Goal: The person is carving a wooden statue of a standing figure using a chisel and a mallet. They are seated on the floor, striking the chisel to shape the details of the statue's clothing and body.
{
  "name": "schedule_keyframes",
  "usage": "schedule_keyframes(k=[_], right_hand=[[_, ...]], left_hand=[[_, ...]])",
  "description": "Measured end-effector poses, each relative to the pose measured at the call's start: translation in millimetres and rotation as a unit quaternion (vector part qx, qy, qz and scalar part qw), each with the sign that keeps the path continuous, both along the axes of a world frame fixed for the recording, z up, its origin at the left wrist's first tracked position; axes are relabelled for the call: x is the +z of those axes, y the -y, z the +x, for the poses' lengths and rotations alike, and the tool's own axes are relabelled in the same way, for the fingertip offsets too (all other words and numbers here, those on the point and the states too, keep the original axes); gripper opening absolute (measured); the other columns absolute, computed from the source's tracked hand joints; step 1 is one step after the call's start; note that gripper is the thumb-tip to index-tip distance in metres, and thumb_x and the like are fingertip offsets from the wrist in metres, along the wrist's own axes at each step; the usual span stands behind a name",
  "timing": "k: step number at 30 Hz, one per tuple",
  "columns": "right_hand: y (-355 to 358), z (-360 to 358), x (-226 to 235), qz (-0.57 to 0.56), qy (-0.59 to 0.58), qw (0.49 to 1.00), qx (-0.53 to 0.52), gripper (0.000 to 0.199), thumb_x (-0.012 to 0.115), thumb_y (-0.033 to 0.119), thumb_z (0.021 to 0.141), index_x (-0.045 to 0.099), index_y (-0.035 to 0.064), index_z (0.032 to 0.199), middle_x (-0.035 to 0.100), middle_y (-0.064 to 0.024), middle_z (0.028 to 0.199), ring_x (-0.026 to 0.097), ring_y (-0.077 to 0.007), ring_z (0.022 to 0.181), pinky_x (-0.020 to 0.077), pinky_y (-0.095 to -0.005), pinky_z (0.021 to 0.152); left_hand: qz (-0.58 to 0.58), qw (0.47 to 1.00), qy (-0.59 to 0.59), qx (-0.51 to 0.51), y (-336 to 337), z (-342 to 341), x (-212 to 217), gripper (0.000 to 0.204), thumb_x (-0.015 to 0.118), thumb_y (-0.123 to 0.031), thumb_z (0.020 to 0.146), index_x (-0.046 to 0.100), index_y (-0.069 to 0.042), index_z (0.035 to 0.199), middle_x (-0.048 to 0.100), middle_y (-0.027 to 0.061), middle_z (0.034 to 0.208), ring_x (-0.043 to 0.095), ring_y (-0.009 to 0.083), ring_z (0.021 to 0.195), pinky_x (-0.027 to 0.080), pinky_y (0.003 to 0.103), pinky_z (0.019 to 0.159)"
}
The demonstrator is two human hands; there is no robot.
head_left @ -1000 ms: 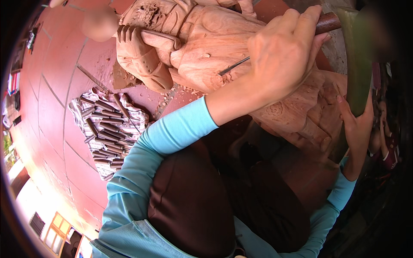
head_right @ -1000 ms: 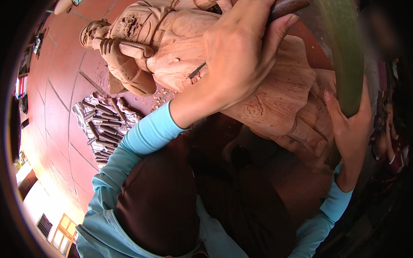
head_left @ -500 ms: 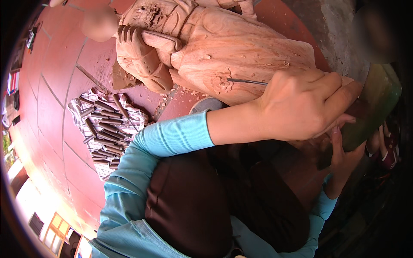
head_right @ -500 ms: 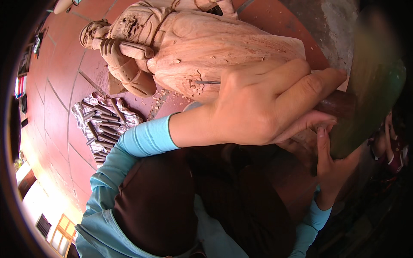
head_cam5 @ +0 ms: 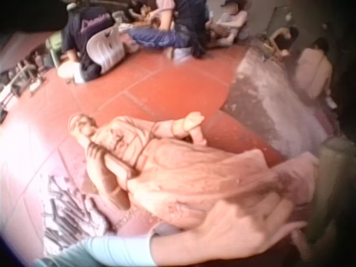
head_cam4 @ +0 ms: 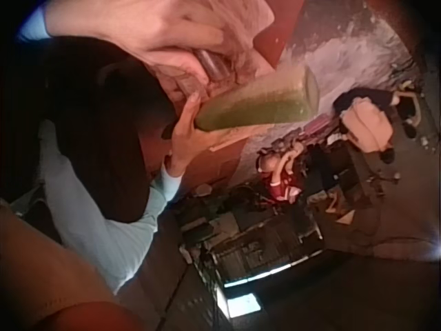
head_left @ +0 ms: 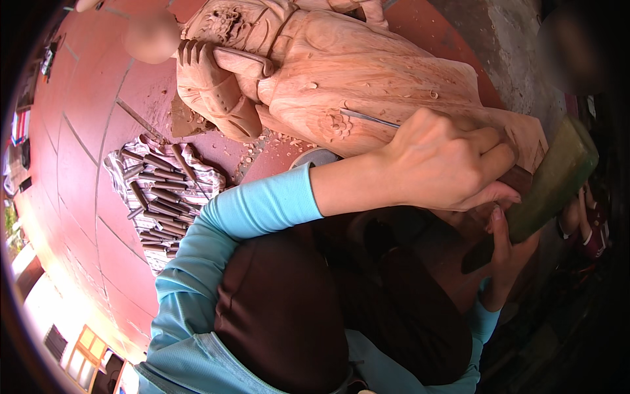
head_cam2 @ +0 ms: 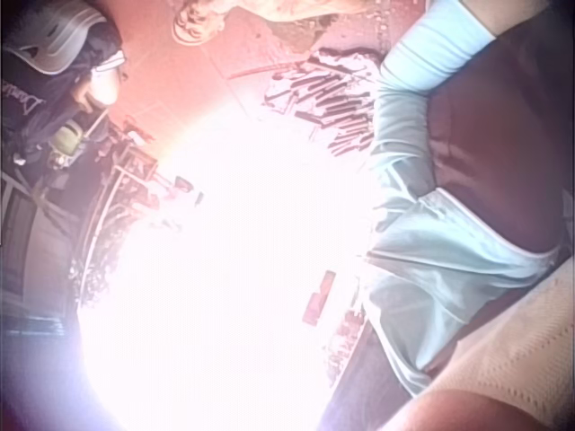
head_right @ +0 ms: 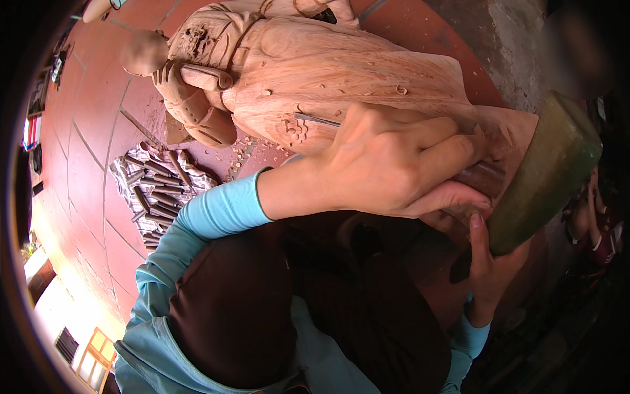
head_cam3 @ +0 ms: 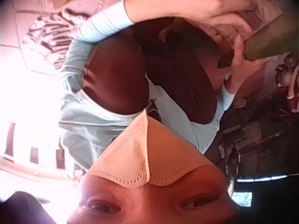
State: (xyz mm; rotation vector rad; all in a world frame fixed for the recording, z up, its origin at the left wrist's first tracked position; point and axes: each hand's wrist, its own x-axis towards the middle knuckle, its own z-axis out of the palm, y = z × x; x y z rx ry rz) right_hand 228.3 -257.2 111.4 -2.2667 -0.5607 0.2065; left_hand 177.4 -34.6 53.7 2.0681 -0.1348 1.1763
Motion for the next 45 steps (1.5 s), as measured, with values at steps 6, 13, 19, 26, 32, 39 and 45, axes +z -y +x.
schedule_keyframes(k=[6,13,19,26,32,39,45], right_hand=[[1.6,-6.3,2.1,0.028,-0.015,0.999,-0.017,0.034,0.067,0.004,0.084,0.05,-0.0061,0.112,0.062,-0.0088,0.086,0.057,-0.0099,0.068,0.0459,-0.0217,0.061],[-17.9,-1.8,-4.1,-0.091,0.092,0.992,-0.012,0.044,0.069,0.006,0.083,0.048,-0.0067,0.121,0.059,-0.0117,0.099,0.057,-0.0153,0.082,0.0462,-0.0263,0.074],[-19.7,5.7,-1.0,-0.081,-0.003,0.996,-0.039,0.051,0.071,0.01,0.082,0.048,-0.005,0.126,0.057,-0.0114,0.107,0.056,-0.018,0.096,0.0441,-0.0299,0.086],[-20.4,13.0,-0.2,-0.104,0.084,0.991,-0.013,0.05,0.071,0.01,0.083,0.048,-0.0046,0.125,0.056,-0.0119,0.108,0.057,-0.0191,0.093,0.0465,-0.0313,0.084],[-24.5,24.5,7.1,-0.078,-0.009,0.997,-0.019,0.051,0.07,0.011,0.083,0.048,-0.0049,0.125,0.055,-0.0138,0.11,0.055,-0.0224,0.099,0.0435,-0.0326,0.088],[-32.3,35.6,14.6,-0.123,0.083,0.987,0.067,0.048,0.068,0.01,0.083,0.048,-0.0046,0.124,0.058,-0.0127,0.106,0.057,-0.0215,0.099,0.0435,-0.0304,0.089],[-47.3,49.3,27.6,-0.103,-0.007,0.994,0.033,0.046,0.066,0.006,0.084,0.048,-0.0044,0.126,0.059,-0.0128,0.107,0.057,-0.0214,0.1,0.0436,-0.0294,0.089]], left_hand=[[-0.01,1.0,0.022,-0.003,0.5,1.2,-2.7,0.041,0.068,-0.048,0.076,0.066,-0.01,0.094,0.055,-0.0005,0.065,0.054,0.0166,0.046,0.038,0.029,0.037],[-0.001,0.998,-0.045,0.048,3.4,5.8,-12.6,0.037,0.068,-0.045,0.077,0.067,-0.014,0.098,0.06,-0.0003,0.07,0.059,0.0184,0.051,0.042,0.03,0.039],[-0.014,0.996,-0.055,0.075,1.6,13.5,-13.3,0.033,0.065,-0.042,0.08,0.067,-0.015,0.098,0.06,-0.0006,0.072,0.061,0.0188,0.056,0.044,0.03,0.041],[-0.02,0.991,-0.084,0.1,-1.9,17.3,-11.8,0.032,0.065,-0.039,0.082,0.065,-0.015,0.102,0.06,-0.0007,0.075,0.062,0.0184,0.063,0.045,0.031,0.042],[-0.029,0.991,-0.062,0.119,-8.3,19.3,-8.8,0.033,0.067,-0.036,0.081,0.064,-0.014,0.104,0.058,0.0009,0.072,0.061,0.0201,0.062,0.045,0.032,0.044],[-0.075,0.982,-0.001,0.171,-18.9,25.5,-4.1,0.033,0.07,-0.031,0.08,0.063,-0.011,0.106,0.058,0.0036,0.069,0.059,0.0226,0.059,0.045,0.033,0.047],[-0.085,0.98,0.015,0.181,-25.1,28.1,-5.9,0.035,0.071,-0.027,0.079,0.061,-0.009,0.108,0.056,0.0056,0.071,0.058,0.0233,0.059,0.045,0.034,0.048]])
